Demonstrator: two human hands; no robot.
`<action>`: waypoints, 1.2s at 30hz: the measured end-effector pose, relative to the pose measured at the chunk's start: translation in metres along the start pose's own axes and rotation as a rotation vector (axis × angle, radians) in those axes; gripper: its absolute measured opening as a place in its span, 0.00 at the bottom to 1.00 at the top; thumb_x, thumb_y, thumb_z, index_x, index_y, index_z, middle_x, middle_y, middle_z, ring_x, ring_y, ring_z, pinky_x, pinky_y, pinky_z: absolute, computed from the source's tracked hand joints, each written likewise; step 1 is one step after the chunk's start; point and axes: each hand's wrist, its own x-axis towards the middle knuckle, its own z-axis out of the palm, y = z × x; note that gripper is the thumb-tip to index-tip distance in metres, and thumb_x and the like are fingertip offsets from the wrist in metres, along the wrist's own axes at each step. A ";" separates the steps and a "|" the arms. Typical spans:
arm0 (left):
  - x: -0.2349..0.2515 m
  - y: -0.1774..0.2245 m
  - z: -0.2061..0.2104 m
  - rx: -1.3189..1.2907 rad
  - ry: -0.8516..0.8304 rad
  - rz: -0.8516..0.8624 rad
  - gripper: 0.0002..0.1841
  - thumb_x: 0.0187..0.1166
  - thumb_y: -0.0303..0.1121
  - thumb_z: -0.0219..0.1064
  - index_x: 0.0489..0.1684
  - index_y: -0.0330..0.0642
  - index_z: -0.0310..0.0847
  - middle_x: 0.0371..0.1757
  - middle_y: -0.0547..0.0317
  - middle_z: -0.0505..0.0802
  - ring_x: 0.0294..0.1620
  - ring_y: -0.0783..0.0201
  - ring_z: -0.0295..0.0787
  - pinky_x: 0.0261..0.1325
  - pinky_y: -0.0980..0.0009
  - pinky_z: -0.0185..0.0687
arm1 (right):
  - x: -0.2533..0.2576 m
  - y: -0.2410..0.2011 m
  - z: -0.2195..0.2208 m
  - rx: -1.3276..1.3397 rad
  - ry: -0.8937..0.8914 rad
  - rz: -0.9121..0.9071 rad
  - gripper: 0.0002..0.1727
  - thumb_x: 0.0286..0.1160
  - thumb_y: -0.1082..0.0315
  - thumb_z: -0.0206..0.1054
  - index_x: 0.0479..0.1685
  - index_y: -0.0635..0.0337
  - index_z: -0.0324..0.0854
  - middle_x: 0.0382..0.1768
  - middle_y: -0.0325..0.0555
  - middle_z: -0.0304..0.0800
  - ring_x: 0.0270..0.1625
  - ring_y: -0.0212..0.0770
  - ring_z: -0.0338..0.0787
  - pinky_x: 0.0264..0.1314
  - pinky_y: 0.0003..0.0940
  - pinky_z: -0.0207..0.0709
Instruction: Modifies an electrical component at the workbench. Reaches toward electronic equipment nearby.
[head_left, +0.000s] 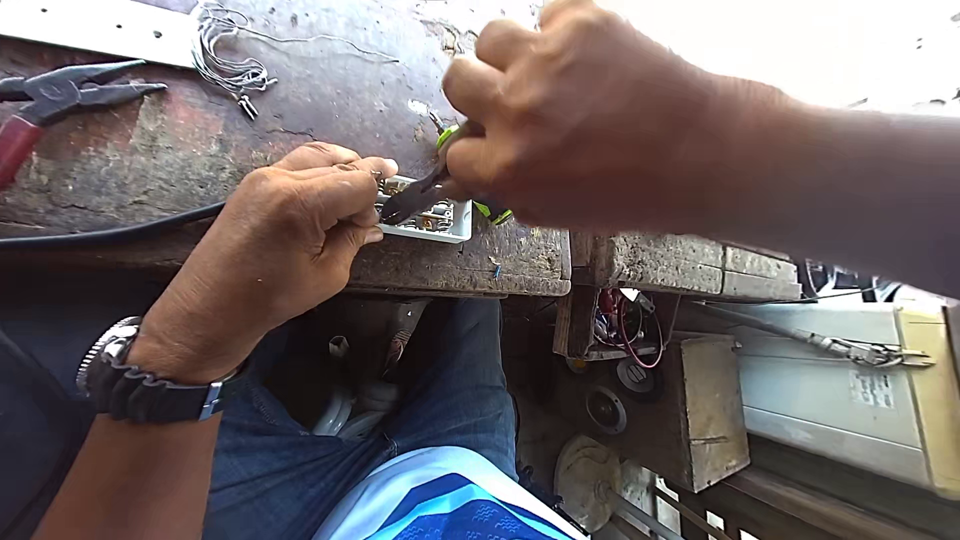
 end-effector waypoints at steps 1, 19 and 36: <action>0.000 0.000 0.000 0.004 -0.001 -0.005 0.08 0.80 0.29 0.65 0.31 0.41 0.88 0.63 0.53 0.93 0.72 0.57 0.85 0.79 0.61 0.76 | -0.004 -0.017 -0.003 -0.033 -0.032 0.101 0.13 0.85 0.74 0.49 0.32 0.68 0.74 0.36 0.65 0.75 0.37 0.69 0.81 0.24 0.52 0.63; 0.001 0.003 -0.001 0.024 0.010 -0.008 0.03 0.74 0.25 0.71 0.30 0.40 0.86 0.60 0.52 0.93 0.69 0.56 0.86 0.76 0.60 0.78 | -0.004 -0.024 -0.045 0.094 -0.172 0.193 0.11 0.81 0.70 0.55 0.33 0.54 0.82 0.33 0.46 0.80 0.32 0.47 0.84 0.26 0.43 0.68; -0.007 0.002 -0.001 0.001 -0.009 -0.005 0.04 0.76 0.25 0.67 0.31 0.41 0.86 0.67 0.52 0.91 0.73 0.57 0.84 0.78 0.62 0.77 | -0.011 -0.006 -0.002 0.216 -0.149 0.177 0.19 0.86 0.51 0.56 0.56 0.51 0.87 0.46 0.53 0.80 0.53 0.60 0.82 0.45 0.57 0.69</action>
